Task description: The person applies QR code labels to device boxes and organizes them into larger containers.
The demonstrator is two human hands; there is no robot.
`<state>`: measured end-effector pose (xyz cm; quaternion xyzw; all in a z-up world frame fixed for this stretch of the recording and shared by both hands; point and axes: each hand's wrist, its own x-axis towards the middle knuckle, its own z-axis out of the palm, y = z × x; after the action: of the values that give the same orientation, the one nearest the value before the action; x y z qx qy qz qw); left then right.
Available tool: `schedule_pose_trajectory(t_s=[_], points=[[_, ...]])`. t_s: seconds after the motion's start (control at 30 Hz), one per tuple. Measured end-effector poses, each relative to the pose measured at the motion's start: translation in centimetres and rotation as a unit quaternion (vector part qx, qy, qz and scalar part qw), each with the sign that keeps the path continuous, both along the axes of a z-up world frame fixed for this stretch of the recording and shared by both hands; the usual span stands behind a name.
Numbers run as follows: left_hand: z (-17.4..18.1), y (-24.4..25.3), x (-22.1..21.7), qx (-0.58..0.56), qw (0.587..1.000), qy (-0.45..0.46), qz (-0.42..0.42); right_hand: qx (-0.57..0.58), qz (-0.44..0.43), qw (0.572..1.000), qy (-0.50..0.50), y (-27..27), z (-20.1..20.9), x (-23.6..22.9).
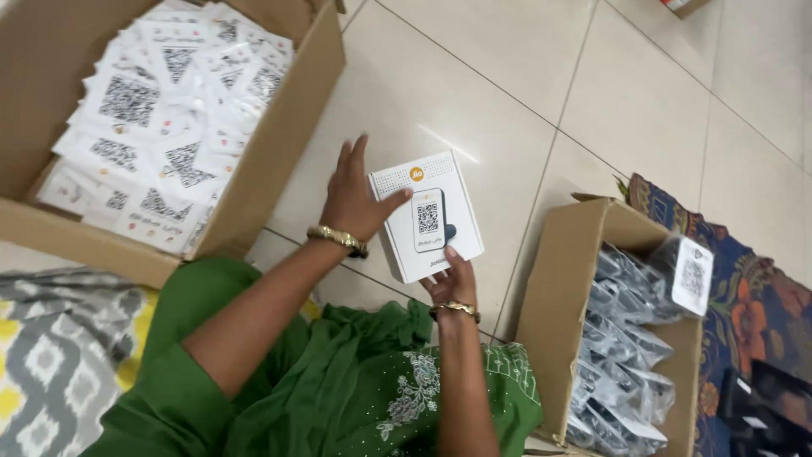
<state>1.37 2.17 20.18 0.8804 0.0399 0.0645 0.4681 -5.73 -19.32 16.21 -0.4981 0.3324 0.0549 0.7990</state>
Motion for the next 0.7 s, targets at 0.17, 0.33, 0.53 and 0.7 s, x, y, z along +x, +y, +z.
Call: schedule_pose_trajectory(t_s=[0.17,0.33,0.53,0.7], points=[[-12.9,-6.7,-0.4,-0.242,0.929,0.259,-0.108,0.091,-0.079,0.992,0.041,-2.9,-11.2,-1.0],[-17.4,-5.9,-0.2,-0.277,0.893,0.332,-0.127,0.189,-0.131,0.969,0.092,-1.2,-15.5,-2.5],[-18.0,-5.9,-0.3,-0.243,0.899,0.345,-0.122,0.161,-0.136,0.973,0.094,-0.5,-17.1,-3.7],[-17.8,-5.7,-0.1,-0.260,0.899,0.338,-0.099,0.091,-0.108,0.980,0.141,0.6,-14.9,-4.0]])
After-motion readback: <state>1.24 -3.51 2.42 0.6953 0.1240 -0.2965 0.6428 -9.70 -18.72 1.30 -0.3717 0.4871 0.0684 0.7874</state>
